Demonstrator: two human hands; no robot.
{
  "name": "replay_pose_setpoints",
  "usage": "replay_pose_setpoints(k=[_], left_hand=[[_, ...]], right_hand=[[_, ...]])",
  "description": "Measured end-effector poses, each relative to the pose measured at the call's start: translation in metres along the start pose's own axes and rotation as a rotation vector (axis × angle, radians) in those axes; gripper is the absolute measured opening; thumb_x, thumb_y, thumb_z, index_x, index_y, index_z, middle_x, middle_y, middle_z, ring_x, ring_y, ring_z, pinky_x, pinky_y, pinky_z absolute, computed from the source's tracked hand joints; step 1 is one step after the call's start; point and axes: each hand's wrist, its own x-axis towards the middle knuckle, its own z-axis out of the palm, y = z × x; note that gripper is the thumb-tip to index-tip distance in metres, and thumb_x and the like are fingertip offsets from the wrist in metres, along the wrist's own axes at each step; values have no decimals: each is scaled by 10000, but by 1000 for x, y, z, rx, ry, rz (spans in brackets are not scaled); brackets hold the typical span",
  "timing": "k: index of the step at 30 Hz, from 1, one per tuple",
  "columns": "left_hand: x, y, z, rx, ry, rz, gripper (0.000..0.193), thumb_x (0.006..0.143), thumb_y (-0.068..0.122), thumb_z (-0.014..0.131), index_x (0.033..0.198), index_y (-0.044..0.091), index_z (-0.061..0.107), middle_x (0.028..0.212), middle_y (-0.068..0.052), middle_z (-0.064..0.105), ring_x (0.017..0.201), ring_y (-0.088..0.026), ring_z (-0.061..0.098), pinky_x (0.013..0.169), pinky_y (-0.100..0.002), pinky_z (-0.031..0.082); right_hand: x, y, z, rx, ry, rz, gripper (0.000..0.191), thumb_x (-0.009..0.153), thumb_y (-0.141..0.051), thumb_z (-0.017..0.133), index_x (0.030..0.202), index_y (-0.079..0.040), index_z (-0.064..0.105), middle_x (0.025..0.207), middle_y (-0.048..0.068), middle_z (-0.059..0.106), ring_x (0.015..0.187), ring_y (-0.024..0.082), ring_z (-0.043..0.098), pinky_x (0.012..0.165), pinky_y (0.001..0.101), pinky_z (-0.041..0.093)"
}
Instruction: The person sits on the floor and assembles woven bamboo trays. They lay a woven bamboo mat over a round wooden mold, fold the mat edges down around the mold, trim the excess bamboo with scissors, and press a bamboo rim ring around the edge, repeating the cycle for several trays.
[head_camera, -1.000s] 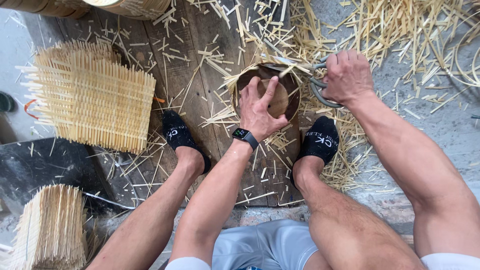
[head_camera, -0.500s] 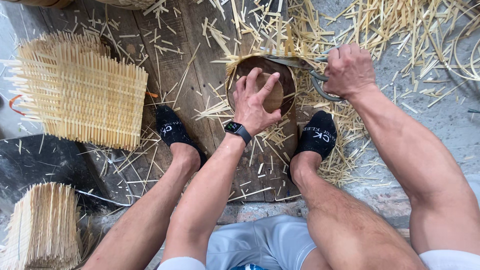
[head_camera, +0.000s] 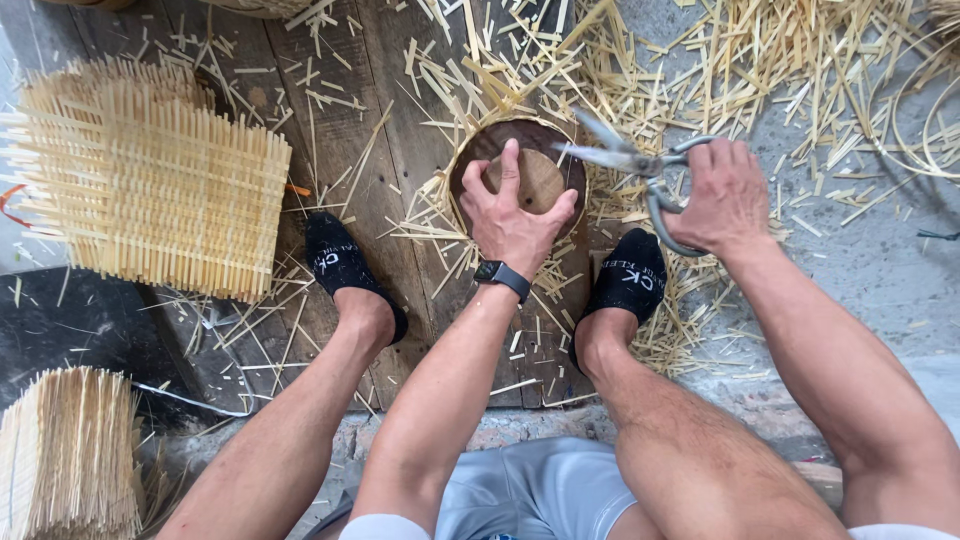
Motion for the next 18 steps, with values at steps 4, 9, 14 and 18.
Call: replay_pose_setpoints(k=[4,9,14,18], left_hand=[[0,-2,0,24,-41,10,967,636,528,900,1481,283,498,1384,-161,403,1188,-427,491,973,-526,499],[5,-4,-5,5,-72,37,993,612,509,898,1488,293,484,1400,-178,389,1201,-435,494,983,-525,498],[7,-14,-6,-8,-107,61,1031,596,509,907,1502,313,455,1393,-177,390,1222,-434,492,1008,-528,500],[7,-13,-4,2,-156,39,987,606,495,892,1481,335,466,1409,-147,400,1240,-413,498,994,-511,517]], right_hand=[[6,-17,18,-62,109,-46,536,829,-498,761,981,-6,611,946,161,570,884,289,557,784,417,466],[27,-6,38,-4,183,-80,199,808,-194,710,882,-28,627,877,135,611,859,251,615,743,390,519],[41,8,33,-90,27,-104,171,981,-163,641,882,-25,625,840,125,622,729,201,610,645,379,516],[44,-15,7,-175,124,-178,488,841,-477,728,914,-3,638,838,158,618,773,253,602,680,381,530]])
